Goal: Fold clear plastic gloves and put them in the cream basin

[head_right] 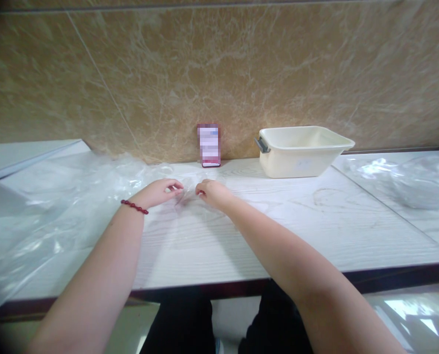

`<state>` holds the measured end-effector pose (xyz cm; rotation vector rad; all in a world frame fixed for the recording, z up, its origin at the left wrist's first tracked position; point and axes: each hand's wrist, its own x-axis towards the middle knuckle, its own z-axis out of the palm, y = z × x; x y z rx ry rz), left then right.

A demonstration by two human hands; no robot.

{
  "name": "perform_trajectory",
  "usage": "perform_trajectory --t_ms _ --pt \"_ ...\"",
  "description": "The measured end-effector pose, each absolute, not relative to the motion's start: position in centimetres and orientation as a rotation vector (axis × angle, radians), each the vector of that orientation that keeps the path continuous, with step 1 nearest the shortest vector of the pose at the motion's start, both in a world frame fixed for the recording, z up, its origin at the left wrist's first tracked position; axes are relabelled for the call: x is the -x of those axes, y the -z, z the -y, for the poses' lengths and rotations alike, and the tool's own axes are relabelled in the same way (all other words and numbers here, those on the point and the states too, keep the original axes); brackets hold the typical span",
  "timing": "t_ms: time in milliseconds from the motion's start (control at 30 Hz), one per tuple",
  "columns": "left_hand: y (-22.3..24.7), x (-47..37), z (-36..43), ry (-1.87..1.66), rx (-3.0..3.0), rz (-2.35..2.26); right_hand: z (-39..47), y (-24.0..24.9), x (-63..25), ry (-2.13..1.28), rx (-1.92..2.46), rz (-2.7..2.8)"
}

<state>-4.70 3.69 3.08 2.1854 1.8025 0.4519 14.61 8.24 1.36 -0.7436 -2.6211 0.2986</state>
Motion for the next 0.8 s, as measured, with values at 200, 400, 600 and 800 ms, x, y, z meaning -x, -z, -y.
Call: perform_trajectory --t_ms 200,400,600,800 --pt "-2.7 6.5 -3.7 -0.285 -2.271 -1.772 -8.2 -1.1 -14.7 -0.288 0.619 2.694" --pt "-2.2 5.9 -3.8 -0.085 -2.153 -1.864 -8.3 -0.8 -14.6 -0.275 0.641 2.733" --pt "-2.1 5.7 -3.8 0.072 -2.12 -1.889 -8.5 -0.9 -14.6 -0.229 0.714 2.76" --pt "-2.1 5.9 -3.7 0.053 -2.081 -1.895 -9.0 -0.5 -14.7 -0.22 0.732 2.777"
